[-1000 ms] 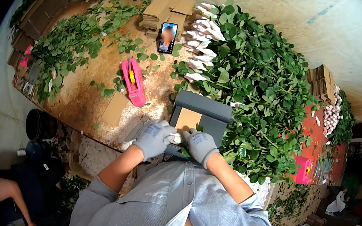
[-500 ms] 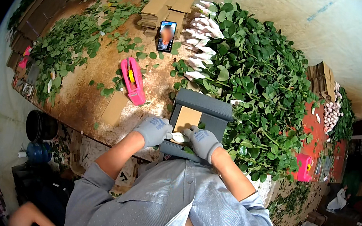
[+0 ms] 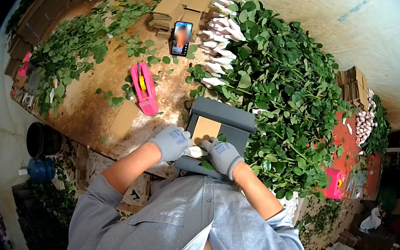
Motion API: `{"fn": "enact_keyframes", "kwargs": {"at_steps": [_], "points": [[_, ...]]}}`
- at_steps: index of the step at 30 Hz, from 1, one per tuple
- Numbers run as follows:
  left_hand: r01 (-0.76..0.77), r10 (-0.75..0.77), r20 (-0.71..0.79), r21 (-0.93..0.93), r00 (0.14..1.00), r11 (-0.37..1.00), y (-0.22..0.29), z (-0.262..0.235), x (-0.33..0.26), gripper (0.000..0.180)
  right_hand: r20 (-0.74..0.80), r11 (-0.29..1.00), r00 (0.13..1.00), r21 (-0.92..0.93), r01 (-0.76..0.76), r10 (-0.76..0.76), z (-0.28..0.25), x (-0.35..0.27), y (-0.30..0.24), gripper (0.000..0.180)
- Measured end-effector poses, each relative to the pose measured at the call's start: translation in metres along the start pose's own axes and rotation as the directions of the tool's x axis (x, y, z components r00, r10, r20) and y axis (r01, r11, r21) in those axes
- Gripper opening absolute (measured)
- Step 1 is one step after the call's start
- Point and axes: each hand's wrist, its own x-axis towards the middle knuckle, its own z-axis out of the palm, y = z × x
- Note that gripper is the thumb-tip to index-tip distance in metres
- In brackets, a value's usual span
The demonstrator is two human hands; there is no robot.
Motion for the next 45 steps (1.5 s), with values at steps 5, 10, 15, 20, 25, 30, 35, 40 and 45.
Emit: {"fn": "enact_keyframes", "kwargs": {"at_steps": [5, 10, 15, 20, 25, 30, 35, 40, 45], "points": [[-0.149, 0.111, 0.179, 0.215, 0.978, 0.965, 0.008, -0.015, 0.008, 0.012, 0.034, 0.999, 0.999, 0.009, -0.036, 0.036, -0.001, 0.0, 0.0, 0.046], [-0.194, 0.164, 0.134, 0.247, 0.977, 0.95, 0.004, -0.019, -0.001, 0.012, 0.021, 0.999, 0.999, 0.018, -0.027, 0.027, -0.005, -0.001, -0.002, 0.046], [-0.013, -0.024, 0.11, 0.329, 0.994, 0.944, -0.021, -0.05, -0.027, 0.015, 0.04, 0.998, 0.998, 0.024, -0.058, 0.057, -0.007, 0.0, 0.0, 0.045], [0.166, -0.195, 0.07, 0.299, 0.978, 0.94, -0.073, -0.028, -0.108, 0.02, 0.066, 0.999, 0.998, -0.039, -0.02, 0.023, -0.008, 0.0, -0.002, 0.041], [0.329, -0.421, 0.589, 0.264, 0.69, 0.907, -0.062, 0.044, -0.169, 0.03, 0.083, 0.991, 0.996, -0.133, 0.033, -0.022, 0.001, 0.004, -0.007, 0.035], [0.437, -0.408, 0.762, 0.182, 0.503, 0.881, -0.066, 0.132, -0.238, 0.039, 0.087, 0.979, 0.996, -0.203, 0.021, -0.004, -0.006, 0.001, -0.014, 0.034], [0.563, -0.446, 0.831, 0.205, 0.332, 0.801, -0.069, 0.178, -0.282, 0.042, 0.121, 0.973, 0.993, -0.228, 0.037, -0.009, -0.011, 0.0, -0.013, 0.031], [0.684, -0.62, 0.746, 0.321, 0.244, 0.655, -0.074, 0.206, -0.315, 0.047, 0.162, 0.971, 0.986, -0.225, 0.083, -0.046, -0.01, 0.004, -0.012, 0.031], [0.673, -0.697, 0.26, 0.186, 0.669, 0.716, -0.049, 0.134, -0.26, 0.037, 0.191, 0.973, 0.981, -0.221, 0.063, -0.02, -0.01, 0.002, -0.01, 0.034]]}}
